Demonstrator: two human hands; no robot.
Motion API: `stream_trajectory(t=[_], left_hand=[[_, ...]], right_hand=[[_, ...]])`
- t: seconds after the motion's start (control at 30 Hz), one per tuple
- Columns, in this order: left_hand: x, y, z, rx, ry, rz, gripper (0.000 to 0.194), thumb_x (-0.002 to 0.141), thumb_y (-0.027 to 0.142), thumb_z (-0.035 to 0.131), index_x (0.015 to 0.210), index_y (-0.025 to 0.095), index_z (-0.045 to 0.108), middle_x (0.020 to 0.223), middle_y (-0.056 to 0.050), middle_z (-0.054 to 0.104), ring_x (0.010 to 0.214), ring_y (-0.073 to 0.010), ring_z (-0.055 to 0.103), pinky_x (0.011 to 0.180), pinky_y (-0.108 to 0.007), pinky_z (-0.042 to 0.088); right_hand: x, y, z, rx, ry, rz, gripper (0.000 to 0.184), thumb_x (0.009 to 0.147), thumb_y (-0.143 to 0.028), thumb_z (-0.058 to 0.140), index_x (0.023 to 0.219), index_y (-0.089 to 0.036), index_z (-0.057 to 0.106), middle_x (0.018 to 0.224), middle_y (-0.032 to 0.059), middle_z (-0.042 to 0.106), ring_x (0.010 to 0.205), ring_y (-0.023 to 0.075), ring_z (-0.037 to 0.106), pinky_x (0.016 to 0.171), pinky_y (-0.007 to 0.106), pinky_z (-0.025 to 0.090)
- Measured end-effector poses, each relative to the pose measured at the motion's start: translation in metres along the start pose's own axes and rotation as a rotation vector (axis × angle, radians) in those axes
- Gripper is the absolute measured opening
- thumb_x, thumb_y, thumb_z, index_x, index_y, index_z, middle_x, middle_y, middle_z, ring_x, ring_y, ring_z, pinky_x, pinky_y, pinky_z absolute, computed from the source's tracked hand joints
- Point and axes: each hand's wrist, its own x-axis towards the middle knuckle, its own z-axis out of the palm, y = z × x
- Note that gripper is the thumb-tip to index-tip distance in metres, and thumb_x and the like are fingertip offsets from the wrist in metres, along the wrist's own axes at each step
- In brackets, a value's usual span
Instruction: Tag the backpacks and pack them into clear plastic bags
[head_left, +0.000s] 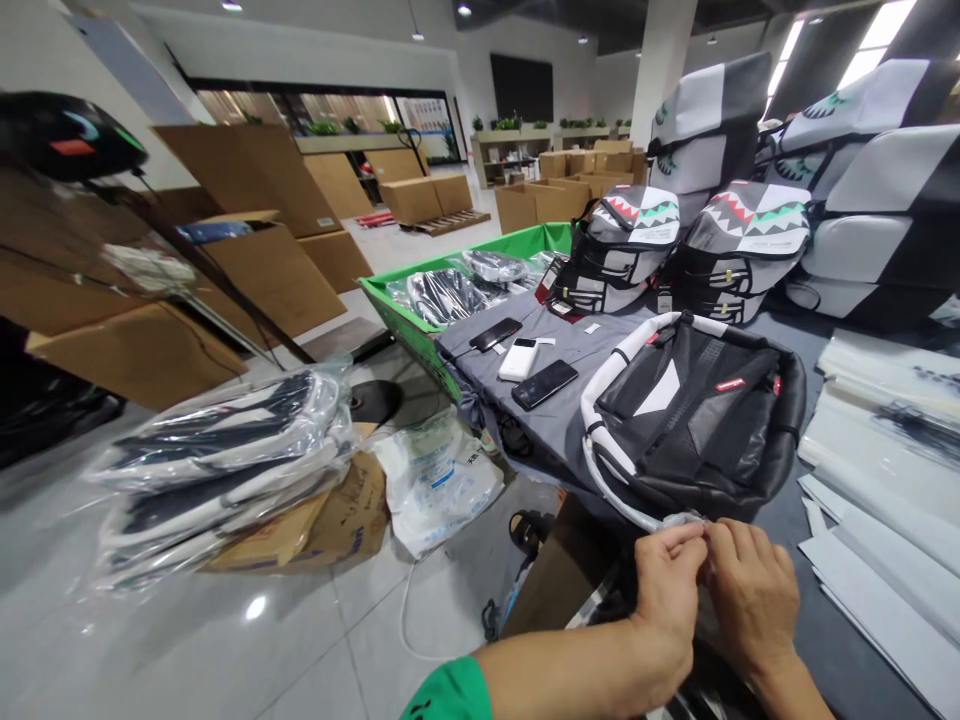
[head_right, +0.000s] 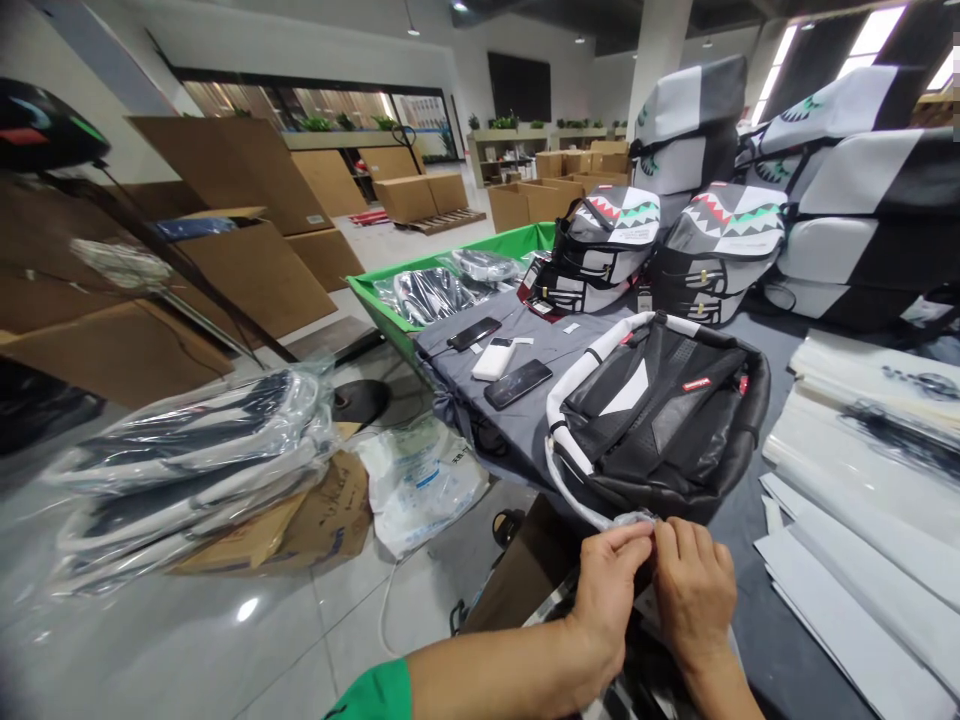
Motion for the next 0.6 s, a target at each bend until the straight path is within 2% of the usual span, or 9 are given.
stream_trajectory(t=[0.1,0.17,0.27,0.37,0.47,0.6], left_hand=[[-0.005,-0.001,-0.009,0.065,0.021,0.103,0.024,0.070,0.037,0.079,0.082,0.016,0.078,0.090,-0.010,0.074,0.093,-0.0258,0.065,0.095,-0.038,0.049],[-0.004,-0.009,-0.015,0.117,0.049,0.120,0.025,0.073,0.040,0.079,0.084,0.017,0.078,0.095,-0.011,0.074,0.098,-0.0271,0.064,0.099,-0.039,0.046],[0.007,-0.024,-0.016,0.070,-0.037,0.052,0.046,0.073,0.053,0.081,0.100,0.015,0.079,0.112,-0.013,0.072,0.112,-0.0299,0.062,0.104,-0.040,0.044],[0.022,-0.033,-0.010,-0.127,-0.157,-0.042,0.065,0.062,0.066,0.086,0.099,0.014,0.077,0.106,-0.013,0.073,0.106,-0.0294,0.064,0.103,-0.041,0.044],[0.033,-0.035,-0.004,-0.263,-0.271,-0.122,0.066,0.053,0.063,0.093,0.093,0.013,0.077,0.093,-0.011,0.073,0.095,-0.0259,0.067,0.099,-0.039,0.046],[0.037,-0.035,-0.004,-0.301,-0.234,-0.139,0.063,0.046,0.054,0.099,0.089,0.013,0.077,0.093,-0.009,0.073,0.090,-0.0229,0.067,0.094,-0.037,0.048]], right_hand=[[0.000,0.005,0.001,0.078,0.003,0.004,0.028,0.104,-0.020,0.041,0.080,-0.020,0.056,0.077,0.0057,0.065,0.075,0.0202,0.053,0.069,0.034,0.032],[-0.001,0.007,0.002,0.158,-0.008,0.049,0.035,0.106,-0.028,0.039,0.077,-0.020,0.057,0.073,0.0051,0.065,0.071,0.0194,0.054,0.067,0.034,0.031],[-0.001,0.011,0.006,0.369,-0.041,0.170,0.045,0.107,-0.044,0.037,0.078,-0.020,0.062,0.072,0.0046,0.066,0.067,0.0182,0.058,0.064,0.033,0.034],[0.001,0.016,0.007,0.580,-0.121,0.314,0.055,0.101,-0.063,0.039,0.076,-0.022,0.066,0.070,0.0035,0.068,0.063,0.0174,0.061,0.062,0.031,0.041],[0.005,0.023,0.004,0.712,-0.238,0.431,0.059,0.095,-0.072,0.042,0.074,-0.023,0.067,0.068,0.0025,0.070,0.056,0.0166,0.060,0.059,0.030,0.045],[0.009,0.034,0.003,0.822,-0.407,0.546,0.063,0.088,-0.079,0.044,0.072,-0.022,0.066,0.059,0.0008,0.065,0.044,0.0148,0.052,0.048,0.028,0.042]])
